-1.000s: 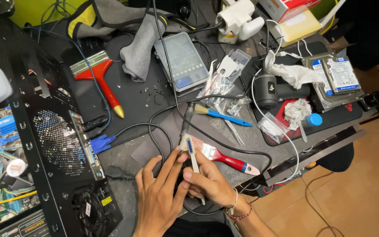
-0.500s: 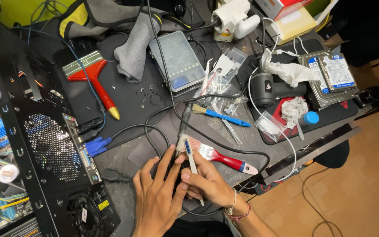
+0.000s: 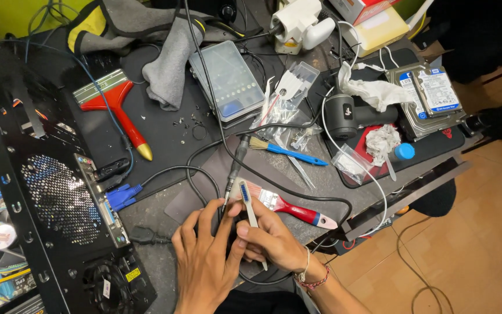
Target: Cleaning an electronic component with a brush and plugging a power connector into a motherboard.
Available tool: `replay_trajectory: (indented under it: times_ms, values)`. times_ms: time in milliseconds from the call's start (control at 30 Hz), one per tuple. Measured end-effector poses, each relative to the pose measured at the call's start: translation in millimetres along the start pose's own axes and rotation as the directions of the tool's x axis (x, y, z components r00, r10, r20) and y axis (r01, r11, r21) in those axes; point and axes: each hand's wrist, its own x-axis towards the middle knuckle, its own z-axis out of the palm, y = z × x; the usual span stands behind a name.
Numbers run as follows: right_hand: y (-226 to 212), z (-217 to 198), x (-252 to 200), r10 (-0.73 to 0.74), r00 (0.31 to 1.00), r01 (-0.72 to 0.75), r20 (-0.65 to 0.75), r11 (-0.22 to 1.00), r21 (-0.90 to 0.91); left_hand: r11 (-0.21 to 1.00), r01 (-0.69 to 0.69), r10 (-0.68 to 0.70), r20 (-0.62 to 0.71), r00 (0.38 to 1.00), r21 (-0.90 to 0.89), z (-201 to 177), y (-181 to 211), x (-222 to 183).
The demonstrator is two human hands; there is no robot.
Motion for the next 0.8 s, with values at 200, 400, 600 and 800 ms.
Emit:
replay_trajectory:
  times_ms: [200,400,600,800]
  values:
    - [-6.0,1.8,1.2,0.042,0.997,-0.038,-0.062,0.997,0.065,0.997,0.057,-0.059,0.038,0.998,0.043,2.8,3.5,5.0]
    - [-2.2,-1.7,2.7,0.030,0.984,-0.012,-0.174,0.994,0.105,0.994,0.053,-0.053,-0.007,0.999,0.093,8.0,5.3,7.6]
    - [-3.3,0.6,2.1,0.008,0.989,0.010,-0.151,0.993,0.118,0.992,0.047,-0.041,-0.050,0.998,0.119,7.5,5.1,8.4]
    - [-3.0,-1.3,1.0,0.068,0.994,-0.057,-0.083,0.990,0.128,0.997,-0.003,0.013,-0.131,0.991,0.075,3.3,7.2,6.8]
